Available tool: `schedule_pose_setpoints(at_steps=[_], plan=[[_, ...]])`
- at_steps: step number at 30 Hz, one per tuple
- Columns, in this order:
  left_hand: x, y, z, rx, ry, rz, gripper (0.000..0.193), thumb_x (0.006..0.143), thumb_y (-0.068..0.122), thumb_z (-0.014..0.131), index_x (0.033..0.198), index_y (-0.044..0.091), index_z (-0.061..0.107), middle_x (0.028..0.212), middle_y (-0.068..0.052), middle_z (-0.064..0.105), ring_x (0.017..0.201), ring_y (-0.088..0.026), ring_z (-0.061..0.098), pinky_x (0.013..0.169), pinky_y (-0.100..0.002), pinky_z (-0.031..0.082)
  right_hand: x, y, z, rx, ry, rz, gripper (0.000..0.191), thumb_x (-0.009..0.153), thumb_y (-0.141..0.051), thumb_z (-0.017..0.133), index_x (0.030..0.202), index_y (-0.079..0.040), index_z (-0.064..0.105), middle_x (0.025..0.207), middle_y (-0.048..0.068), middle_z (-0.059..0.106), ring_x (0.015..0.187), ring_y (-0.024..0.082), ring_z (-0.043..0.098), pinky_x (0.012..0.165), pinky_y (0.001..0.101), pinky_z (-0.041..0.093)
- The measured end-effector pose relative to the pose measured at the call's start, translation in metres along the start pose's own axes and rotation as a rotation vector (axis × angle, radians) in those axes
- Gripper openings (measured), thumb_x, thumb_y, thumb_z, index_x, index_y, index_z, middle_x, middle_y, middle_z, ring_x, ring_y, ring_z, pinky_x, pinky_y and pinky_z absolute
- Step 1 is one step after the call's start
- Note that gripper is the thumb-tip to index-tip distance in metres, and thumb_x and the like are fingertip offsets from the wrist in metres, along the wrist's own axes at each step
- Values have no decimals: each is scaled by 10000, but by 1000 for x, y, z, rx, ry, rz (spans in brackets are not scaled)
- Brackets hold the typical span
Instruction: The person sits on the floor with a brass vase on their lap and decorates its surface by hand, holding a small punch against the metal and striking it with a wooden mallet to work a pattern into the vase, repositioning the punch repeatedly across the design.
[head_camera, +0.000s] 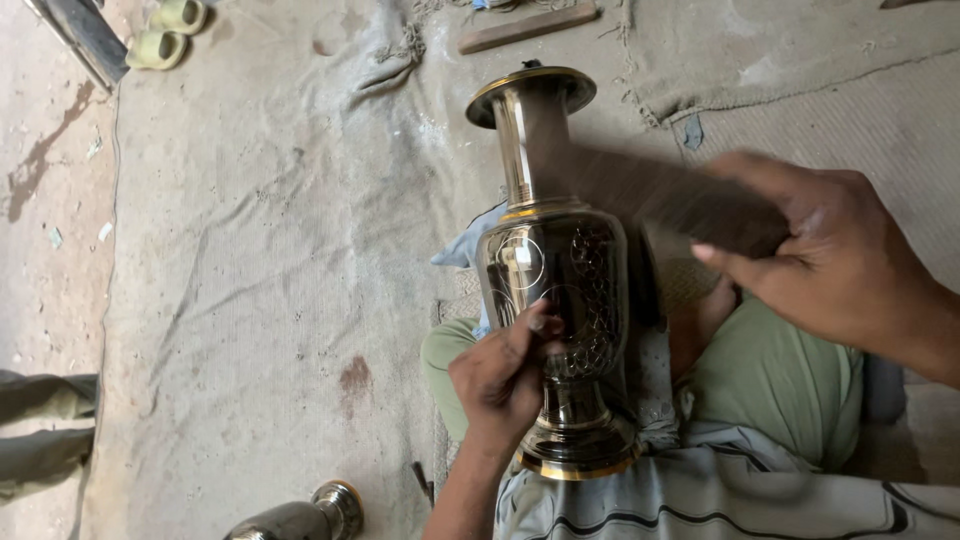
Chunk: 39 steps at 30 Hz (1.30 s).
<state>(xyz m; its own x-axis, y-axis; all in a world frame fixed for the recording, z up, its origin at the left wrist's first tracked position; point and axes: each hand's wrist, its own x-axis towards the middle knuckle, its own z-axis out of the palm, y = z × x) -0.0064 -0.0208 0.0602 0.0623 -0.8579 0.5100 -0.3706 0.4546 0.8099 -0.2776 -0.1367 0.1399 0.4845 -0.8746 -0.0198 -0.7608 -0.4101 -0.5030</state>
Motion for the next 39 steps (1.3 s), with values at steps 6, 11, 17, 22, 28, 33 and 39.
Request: schedule_pose_setpoints(at_steps=[6,11,17,22,28,33,39], plan=[[1,-10,-1,13,73,-60,541,843,-116,780,1343,55,662,967,-83,809,855,-104,778,801,-240,620,12,-7,1,-435,-205,56,573,750,-226,789,1308,-264,663,944,-48,788,701,125,731,763,334,600],[4,-11,0,-25,66,-198,573,807,-84,830,1343,54,683,919,-82,813,808,-59,725,785,-212,577,23,5,4,-378,-136,102,578,869,-76,694,1390,-325,661,1046,-46,788,581,146,642,677,312,616],[4,-8,7,-28,106,-140,520,843,-127,721,1334,40,693,980,-66,810,857,-80,764,828,-230,616,32,4,-4,-192,-37,-192,519,784,-32,720,1261,-239,719,983,-31,796,587,112,654,695,323,600],[16,-3,-4,37,-59,-139,465,843,-44,809,1276,102,725,990,-52,813,831,-112,786,776,-250,619,19,8,3,-65,-63,-45,470,795,-94,779,1246,-201,707,794,43,738,584,177,692,738,414,542],[43,3,-21,79,-384,-22,471,827,-40,789,1257,142,726,946,-58,792,813,-170,767,768,-281,607,-24,24,31,122,60,57,452,754,-23,713,1185,-161,693,854,10,760,705,137,714,625,317,562],[72,-2,-28,-110,-609,-13,566,784,-117,689,1310,91,691,1010,-69,785,894,-190,790,837,-303,634,-36,31,60,-125,-20,362,524,787,35,727,1272,-162,699,823,68,783,669,201,706,652,359,582],[90,-10,-33,-166,-826,-31,630,671,-188,598,1226,77,735,1017,-85,784,889,-204,797,833,-319,648,-63,37,106,414,441,235,351,831,17,790,1150,-41,658,939,101,722,916,223,705,792,379,554]])
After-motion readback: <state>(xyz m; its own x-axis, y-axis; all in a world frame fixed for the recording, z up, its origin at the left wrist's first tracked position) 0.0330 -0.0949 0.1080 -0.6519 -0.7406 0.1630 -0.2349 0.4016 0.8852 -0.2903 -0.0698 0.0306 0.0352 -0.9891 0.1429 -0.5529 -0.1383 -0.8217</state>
